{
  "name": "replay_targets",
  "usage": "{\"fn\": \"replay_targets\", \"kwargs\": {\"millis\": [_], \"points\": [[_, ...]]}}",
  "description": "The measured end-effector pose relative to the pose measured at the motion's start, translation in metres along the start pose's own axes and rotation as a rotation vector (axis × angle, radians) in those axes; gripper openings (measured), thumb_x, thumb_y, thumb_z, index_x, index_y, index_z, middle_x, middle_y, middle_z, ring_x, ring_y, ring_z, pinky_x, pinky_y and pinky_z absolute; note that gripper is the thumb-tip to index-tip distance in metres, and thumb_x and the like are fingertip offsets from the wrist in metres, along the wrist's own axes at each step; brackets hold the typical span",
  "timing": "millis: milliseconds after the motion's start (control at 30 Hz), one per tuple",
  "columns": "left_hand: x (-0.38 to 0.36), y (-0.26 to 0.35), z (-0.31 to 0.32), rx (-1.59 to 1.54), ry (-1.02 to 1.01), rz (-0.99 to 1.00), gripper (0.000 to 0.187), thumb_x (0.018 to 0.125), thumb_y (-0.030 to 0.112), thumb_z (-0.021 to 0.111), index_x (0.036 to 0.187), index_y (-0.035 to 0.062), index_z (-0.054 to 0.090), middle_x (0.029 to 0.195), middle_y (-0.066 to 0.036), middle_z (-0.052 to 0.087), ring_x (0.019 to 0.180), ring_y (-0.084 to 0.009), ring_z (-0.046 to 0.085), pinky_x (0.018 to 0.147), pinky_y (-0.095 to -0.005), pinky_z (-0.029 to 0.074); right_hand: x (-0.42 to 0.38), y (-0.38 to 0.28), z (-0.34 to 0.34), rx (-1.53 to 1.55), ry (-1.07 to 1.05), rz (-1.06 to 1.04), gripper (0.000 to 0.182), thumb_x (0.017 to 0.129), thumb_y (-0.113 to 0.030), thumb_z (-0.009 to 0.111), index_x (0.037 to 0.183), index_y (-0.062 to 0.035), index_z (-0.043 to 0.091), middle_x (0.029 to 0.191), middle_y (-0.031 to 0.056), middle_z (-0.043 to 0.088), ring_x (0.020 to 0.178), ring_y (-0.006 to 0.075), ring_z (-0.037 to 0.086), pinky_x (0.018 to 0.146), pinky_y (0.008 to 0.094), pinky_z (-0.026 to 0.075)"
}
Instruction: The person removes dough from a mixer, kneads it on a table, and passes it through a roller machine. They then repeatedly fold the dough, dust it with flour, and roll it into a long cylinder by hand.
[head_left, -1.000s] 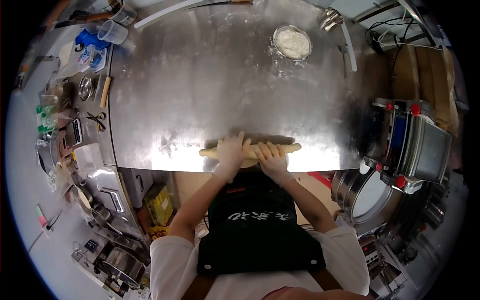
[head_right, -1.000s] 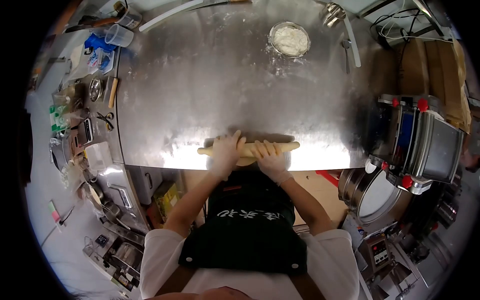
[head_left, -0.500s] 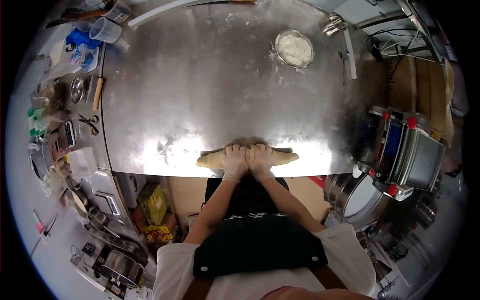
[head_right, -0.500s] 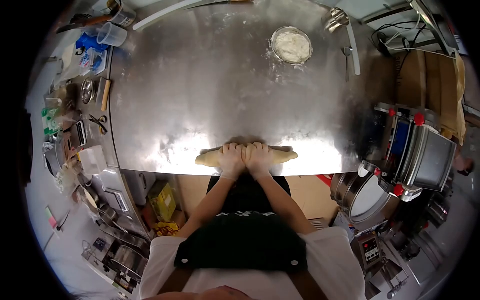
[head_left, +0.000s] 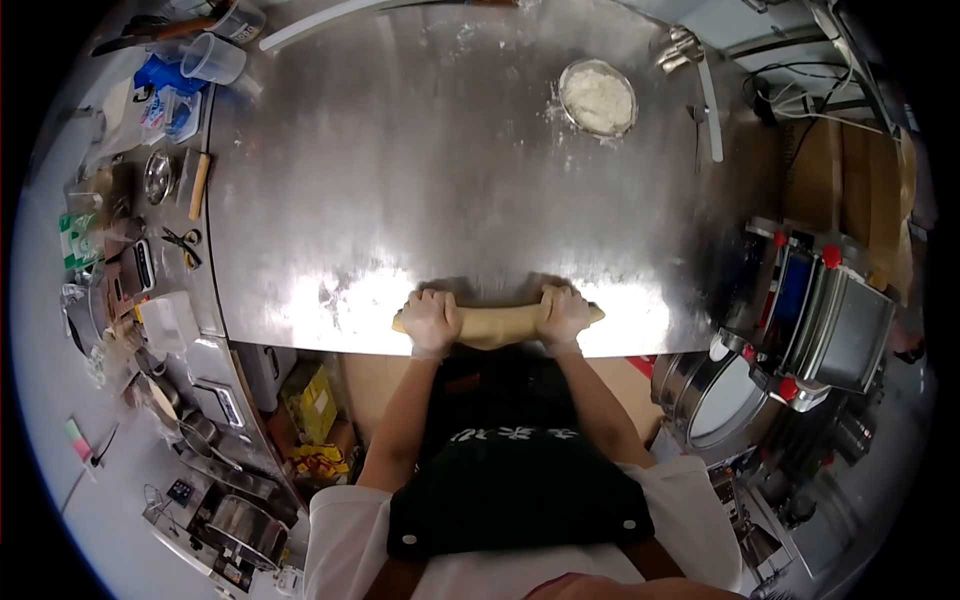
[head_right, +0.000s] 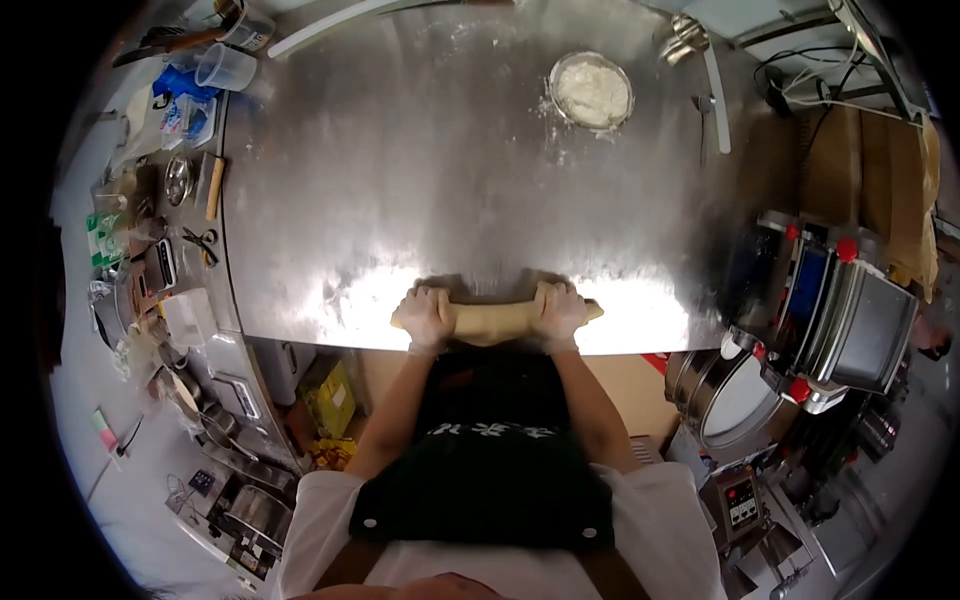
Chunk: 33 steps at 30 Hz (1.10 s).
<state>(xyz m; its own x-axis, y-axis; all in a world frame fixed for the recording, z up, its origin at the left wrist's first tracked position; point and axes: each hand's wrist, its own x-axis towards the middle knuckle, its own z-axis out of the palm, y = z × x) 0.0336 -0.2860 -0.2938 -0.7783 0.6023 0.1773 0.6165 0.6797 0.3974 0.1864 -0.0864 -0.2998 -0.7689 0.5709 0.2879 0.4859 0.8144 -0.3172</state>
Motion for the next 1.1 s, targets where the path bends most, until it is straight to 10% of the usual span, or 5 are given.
{"fn": "replay_targets", "kwargs": {"millis": [167,233,367,933,1100], "points": [[0.013,0.0,-0.007,-0.108,-0.185,-0.065,0.03,0.085,0.031,0.066,0.105,0.008,0.065,0.102,-0.015,0.062,0.095,-0.0367,0.058,0.08,-0.0473,0.047,0.003,0.004,-0.001,0.127,-0.228,0.126,0.026,0.085,-0.023,0.064,0.106,-0.0085,0.067,0.097,0.013,0.067,0.09,0.0355,0.063,0.077,0.0477,0.052],[0.029,0.01,-0.027,-0.101,-0.27,-0.021,0.051,0.082,0.04,0.07,0.121,0.0063,0.063,0.122,-0.018,0.06,0.114,-0.0392,0.055,0.095,-0.049,0.045,0.034,-0.012,-0.035,0.076,-0.333,-0.161,0.042,0.084,-0.027,0.067,0.121,-0.0089,0.062,0.114,0.0144,0.064,0.107,0.0364,0.06,0.094,0.0505,0.045],[0.022,0.018,-0.011,-0.072,-0.543,0.578,0.081,0.07,0.051,0.077,0.131,0.0018,0.056,0.147,-0.023,0.045,0.14,-0.0409,0.038,0.113,-0.0521,0.033,0.029,-0.024,-0.03,0.047,-0.638,-0.492,0.069,0.081,-0.033,0.071,0.143,-0.0124,0.049,0.139,0.0135,0.055,0.131,0.037,0.048,0.115,0.0535,0.028],[-0.088,0.006,-0.002,0.213,-0.364,0.68,0.057,0.085,0.024,0.064,0.141,0.0235,0.051,0.146,-0.014,0.046,0.121,-0.035,0.053,0.099,-0.0493,0.046,-0.07,-0.007,-0.034,-0.059,-0.352,-0.635,0.044,0.085,-0.024,0.059,0.129,-0.0196,0.061,0.129,0.0043,0.06,0.112,0.0231,0.06,0.094,0.0402,0.049],[0.001,0.031,-0.058,0.151,-0.803,0.664,0.072,0.083,0.011,0.061,0.151,0.0197,0.039,0.135,-0.011,0.055,0.103,-0.0287,0.06,0.094,-0.0429,0.048,-0.014,0.004,-0.048,-0.152,-0.651,-0.586,0.052,0.083,-0.017,0.06,0.135,-0.0156,0.056,0.113,0.0025,0.063,0.092,0.0179,0.062,0.083,0.0334,0.051]]}}
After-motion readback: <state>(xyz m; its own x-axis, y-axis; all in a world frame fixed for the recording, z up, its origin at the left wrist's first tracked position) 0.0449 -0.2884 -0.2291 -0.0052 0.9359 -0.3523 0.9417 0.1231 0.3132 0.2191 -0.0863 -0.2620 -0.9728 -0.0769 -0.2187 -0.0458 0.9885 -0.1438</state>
